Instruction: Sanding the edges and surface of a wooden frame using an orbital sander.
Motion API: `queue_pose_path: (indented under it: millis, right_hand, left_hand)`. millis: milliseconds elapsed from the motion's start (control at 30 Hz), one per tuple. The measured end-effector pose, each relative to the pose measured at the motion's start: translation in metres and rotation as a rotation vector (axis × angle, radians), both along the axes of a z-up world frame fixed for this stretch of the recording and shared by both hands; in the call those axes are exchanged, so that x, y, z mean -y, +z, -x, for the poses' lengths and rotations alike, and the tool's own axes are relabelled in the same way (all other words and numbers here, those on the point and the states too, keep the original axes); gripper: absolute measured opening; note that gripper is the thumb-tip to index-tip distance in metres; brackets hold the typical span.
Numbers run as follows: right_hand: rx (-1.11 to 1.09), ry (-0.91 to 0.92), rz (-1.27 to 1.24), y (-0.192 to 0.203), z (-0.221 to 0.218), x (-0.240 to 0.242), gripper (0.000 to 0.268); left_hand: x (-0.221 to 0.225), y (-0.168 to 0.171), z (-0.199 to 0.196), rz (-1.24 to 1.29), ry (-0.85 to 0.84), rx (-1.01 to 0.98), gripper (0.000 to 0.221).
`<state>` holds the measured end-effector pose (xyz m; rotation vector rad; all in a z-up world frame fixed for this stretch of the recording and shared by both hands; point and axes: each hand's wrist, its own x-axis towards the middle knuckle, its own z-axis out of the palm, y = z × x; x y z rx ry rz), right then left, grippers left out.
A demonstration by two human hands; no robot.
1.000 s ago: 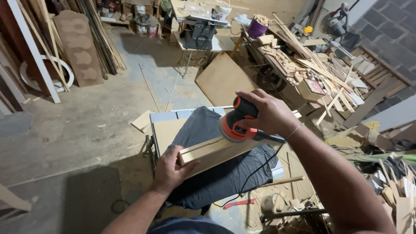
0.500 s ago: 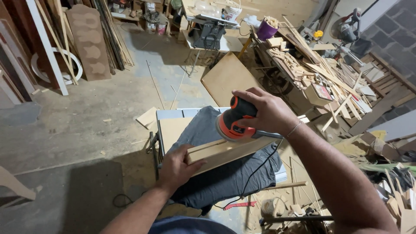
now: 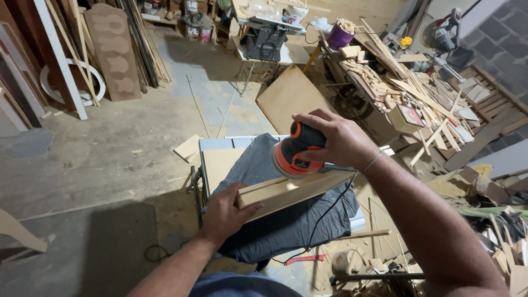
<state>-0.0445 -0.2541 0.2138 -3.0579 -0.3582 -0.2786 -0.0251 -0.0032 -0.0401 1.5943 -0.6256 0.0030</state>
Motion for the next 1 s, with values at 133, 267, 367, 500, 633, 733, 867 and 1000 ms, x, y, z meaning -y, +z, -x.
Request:
queue_pose_path:
  millis: [133,267,367,500,633,733,867,1000]
  right_hand:
    - [0.002,0.009,0.004,0.001,-0.002,-0.002,0.088]
    - [0.009,0.029,-0.001,0.001,-0.004,-0.003,0.087]
    - [0.01,0.036,0.0,0.002,-0.004,-0.004,0.087]
    - [0.012,0.044,-0.007,0.002,-0.005,-0.007,0.087]
    - [0.022,0.065,-0.016,0.002,-0.005,-0.006,0.087]
    - [0.031,0.086,-0.019,0.002,-0.007,-0.008,0.086]
    - [0.031,0.105,-0.029,0.003,-0.006,-0.011,0.086]
    - [0.031,0.123,-0.043,0.003,-0.008,-0.014,0.085]
  left_hand:
    - [-0.001,0.004,0.001,0.006,0.022,0.027,0.042]
    - [0.0,0.008,0.001,-0.017,0.01,0.035,0.045]
    - [0.001,0.008,0.001,-0.033,0.012,0.045,0.046]
    - [-0.001,0.013,0.003,-0.043,0.011,0.044,0.047]
    - [-0.004,0.019,0.005,-0.083,-0.002,0.01,0.047]
    - [-0.005,0.024,0.006,-0.097,-0.02,-0.023,0.046]
    - [-0.005,0.025,0.004,-0.132,-0.024,-0.067,0.049]
    - [-0.003,0.022,0.005,-0.141,-0.002,-0.033,0.05]
